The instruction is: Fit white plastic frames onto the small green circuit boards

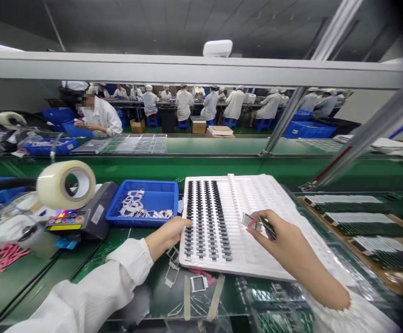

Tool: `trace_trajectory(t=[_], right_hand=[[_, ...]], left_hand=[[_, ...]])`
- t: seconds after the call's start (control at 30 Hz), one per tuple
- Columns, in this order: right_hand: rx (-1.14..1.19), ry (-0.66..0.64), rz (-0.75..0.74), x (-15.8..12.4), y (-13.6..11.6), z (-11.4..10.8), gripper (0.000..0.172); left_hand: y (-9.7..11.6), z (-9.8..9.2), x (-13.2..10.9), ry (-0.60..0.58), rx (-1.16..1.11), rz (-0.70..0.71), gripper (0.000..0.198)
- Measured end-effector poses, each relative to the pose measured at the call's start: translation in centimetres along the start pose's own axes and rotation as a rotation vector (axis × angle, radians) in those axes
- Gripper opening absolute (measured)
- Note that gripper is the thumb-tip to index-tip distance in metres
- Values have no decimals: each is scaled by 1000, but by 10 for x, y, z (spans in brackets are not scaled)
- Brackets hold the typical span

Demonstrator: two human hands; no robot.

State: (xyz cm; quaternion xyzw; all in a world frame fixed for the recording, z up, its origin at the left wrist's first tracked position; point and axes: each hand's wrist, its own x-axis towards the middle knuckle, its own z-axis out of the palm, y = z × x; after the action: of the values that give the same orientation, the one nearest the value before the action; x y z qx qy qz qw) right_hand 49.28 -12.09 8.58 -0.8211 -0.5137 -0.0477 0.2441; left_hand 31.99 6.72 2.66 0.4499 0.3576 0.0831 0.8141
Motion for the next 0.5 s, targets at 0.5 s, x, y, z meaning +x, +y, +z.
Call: trace_trajectory(t=[0.5], right_hand=[[269,-210,-351,11,-154,41,18]], left_hand=[[-9,-38,-114,-177,-388,519,56]])
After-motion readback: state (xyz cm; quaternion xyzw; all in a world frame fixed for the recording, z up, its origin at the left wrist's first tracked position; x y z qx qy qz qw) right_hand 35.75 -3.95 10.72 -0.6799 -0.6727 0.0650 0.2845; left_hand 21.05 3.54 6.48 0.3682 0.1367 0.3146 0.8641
